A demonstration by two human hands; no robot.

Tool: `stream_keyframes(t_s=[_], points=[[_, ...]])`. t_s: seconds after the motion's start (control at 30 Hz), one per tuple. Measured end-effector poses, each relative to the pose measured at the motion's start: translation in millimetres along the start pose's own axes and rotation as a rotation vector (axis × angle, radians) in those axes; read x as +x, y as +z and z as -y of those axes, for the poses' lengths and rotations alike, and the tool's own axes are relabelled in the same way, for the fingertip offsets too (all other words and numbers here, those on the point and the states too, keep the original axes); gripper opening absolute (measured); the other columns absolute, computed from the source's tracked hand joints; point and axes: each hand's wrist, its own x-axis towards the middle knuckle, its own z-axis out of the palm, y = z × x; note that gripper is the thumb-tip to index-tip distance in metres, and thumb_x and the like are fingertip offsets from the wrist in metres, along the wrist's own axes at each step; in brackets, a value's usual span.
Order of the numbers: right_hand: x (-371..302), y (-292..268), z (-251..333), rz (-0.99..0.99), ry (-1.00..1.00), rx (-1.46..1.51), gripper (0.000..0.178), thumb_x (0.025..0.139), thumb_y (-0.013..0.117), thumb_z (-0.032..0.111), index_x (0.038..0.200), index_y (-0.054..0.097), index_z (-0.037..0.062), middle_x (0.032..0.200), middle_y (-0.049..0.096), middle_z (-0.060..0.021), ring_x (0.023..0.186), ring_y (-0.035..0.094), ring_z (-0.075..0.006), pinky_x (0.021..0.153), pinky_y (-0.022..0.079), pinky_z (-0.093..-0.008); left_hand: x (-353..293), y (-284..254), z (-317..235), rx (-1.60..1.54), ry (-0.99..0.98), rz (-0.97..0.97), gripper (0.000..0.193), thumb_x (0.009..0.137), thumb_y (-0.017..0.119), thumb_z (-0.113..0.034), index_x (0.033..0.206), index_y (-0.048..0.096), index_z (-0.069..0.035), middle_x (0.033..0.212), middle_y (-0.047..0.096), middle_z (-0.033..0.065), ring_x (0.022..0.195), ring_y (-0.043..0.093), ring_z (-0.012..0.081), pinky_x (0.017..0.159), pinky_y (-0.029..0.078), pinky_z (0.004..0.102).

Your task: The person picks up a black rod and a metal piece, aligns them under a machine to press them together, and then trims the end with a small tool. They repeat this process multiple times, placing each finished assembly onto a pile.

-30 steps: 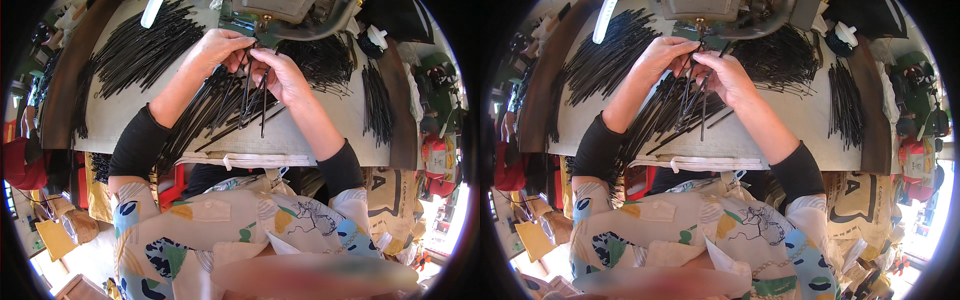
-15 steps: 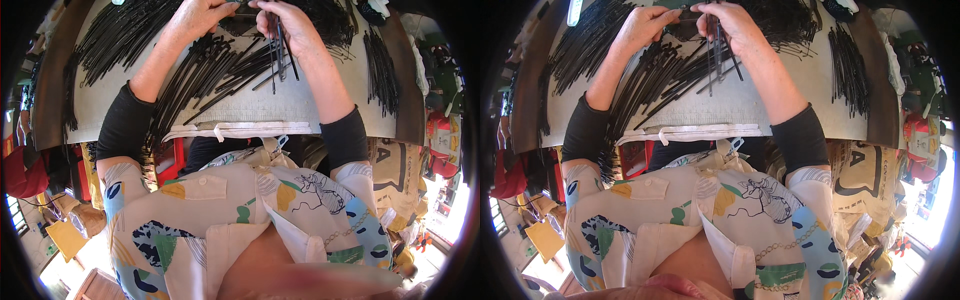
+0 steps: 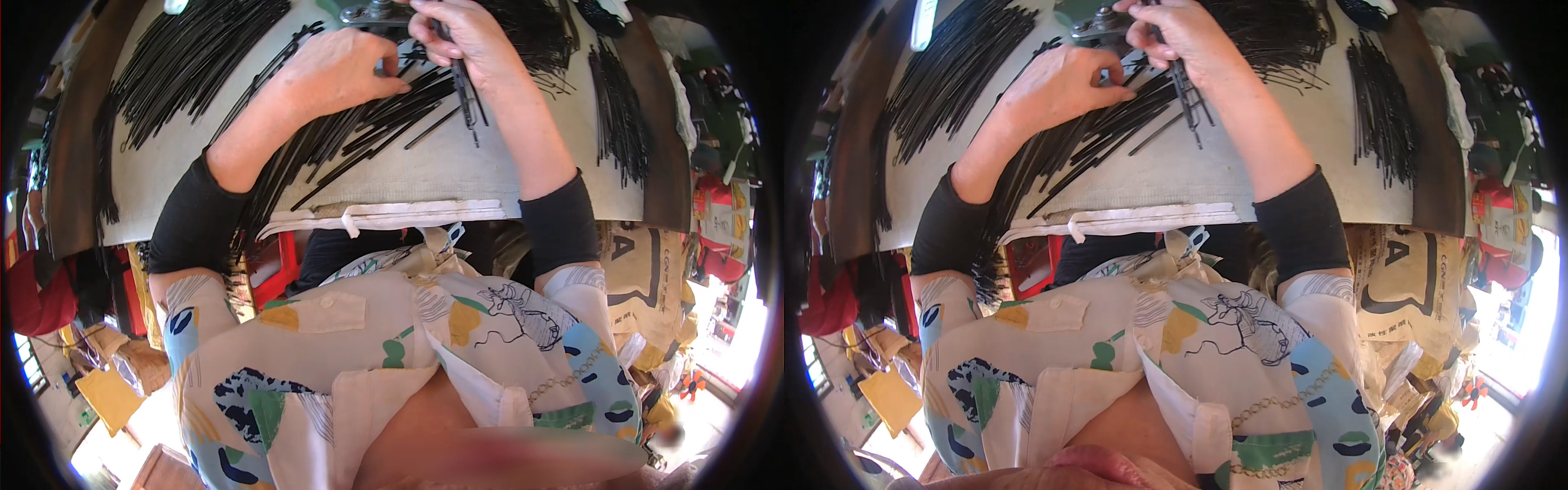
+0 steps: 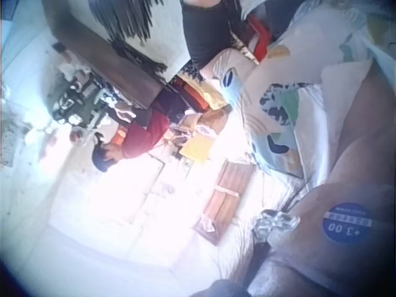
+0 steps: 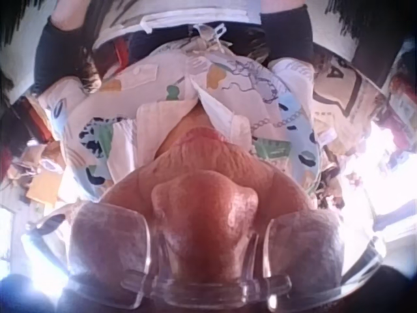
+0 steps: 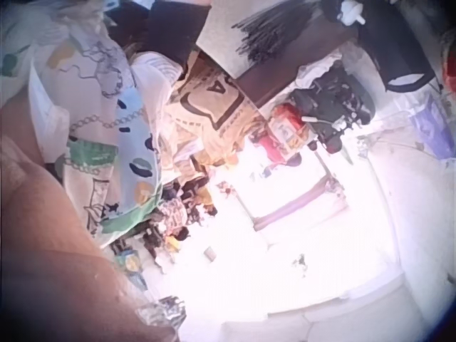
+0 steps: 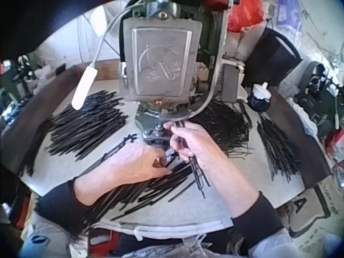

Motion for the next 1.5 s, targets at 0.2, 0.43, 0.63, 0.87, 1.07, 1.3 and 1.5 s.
stream_keyframes(t_s=[0.2,0.43,0.63,0.87,1.07,1.3,1.5], points=[[6,-5,-13,0.031,-0.094,0.004,0.024,0.086,0.047,0.015,0.104,0.056,0.0005,0.064,0.055,-0.0069,0.039,0.035,-0.0044,0.036,0.030,-0.0208,3,-5,-13,-0.050,-0.111,0.101,0.020,0.072,0.060,-0.025,0.076,0.066,-0.007,0.067,0.062,0.0126,0.068,0.061,0.0297,0.064,0.048,0.0372],[-4,-4,-1,0.030,-0.088,-0.130,0.030,0.089,0.049,0.023,0.110,0.054,0.0027,0.065,0.054,-0.0046,0.040,0.035,-0.0014,0.037,0.030,-0.0180,6,-7,-13,-0.185,-0.154,0.111,0.020,0.070,0.059,-0.022,0.076,0.065,-0.003,0.067,0.063,0.0105,0.064,0.062,0.0262,0.063,0.048,0.0331],[-25,-29,13,0.017,-0.063,-0.276,0.033,0.087,0.051,0.023,0.113,0.055,0.0027,0.065,0.055,-0.0043,0.040,0.034,-0.0007,0.036,0.027,-0.0160,7,-3,0,-0.369,-0.057,0.039,0.021,0.072,0.062,-0.019,0.079,0.064,0.000,0.065,0.062,0.0089,0.057,0.058,0.0172,0.058,0.046,0.0274],[-94,-128,51,-0.414,-0.095,-0.643,0.032,0.088,0.050,0.022,0.114,0.056,0.0040,0.065,0.057,-0.0027,0.041,0.031,-0.0004,0.038,0.025,-0.0175,8,-8,2,-0.611,-0.209,0.154,0.024,0.077,0.062,-0.019,0.092,0.064,0.001,0.066,0.061,0.0037,0.052,0.051,0.0062,0.045,0.040,0.0224],[-108,-181,30,-0.818,-0.350,-1.659,0.029,0.083,0.054,0.017,0.110,0.056,0.0083,0.102,0.062,-0.0118,0.098,0.057,-0.0304,0.081,0.046,-0.0377,13,-10,4,-0.619,-0.216,0.143,0.027,0.079,0.064,-0.016,0.098,0.062,0.003,0.068,0.060,0.0021,0.052,0.052,0.0063,0.043,0.039,0.0202],[-64,-132,1,-0.367,-0.577,-1.806,0.018,0.082,0.057,0.014,0.099,0.060,0.0081,0.100,0.059,-0.0032,0.093,0.057,-0.0223,0.077,0.048,-0.0330,12,-14,9,-0.899,-0.350,0.137,0.031,0.081,0.063,-0.018,0.101,0.058,0.005,0.071,0.061,0.0055,0.050,0.055,0.0087,0.041,0.040,0.0207],[-58,-132,1,-0.293,-0.777,-1.842,0.010,0.079,0.057,0.014,0.086,0.061,0.0089,0.091,0.058,0.0010,0.087,0.058,-0.0160,0.067,0.049,-0.0284,4,-19,17,-0.975,-0.379,0.107,0.038,0.082,0.060,-0.021,0.111,0.052,0.003,0.069,0.059,0.0049,0.044,0.051,0.0078,0.039,0.037,0.0193]])
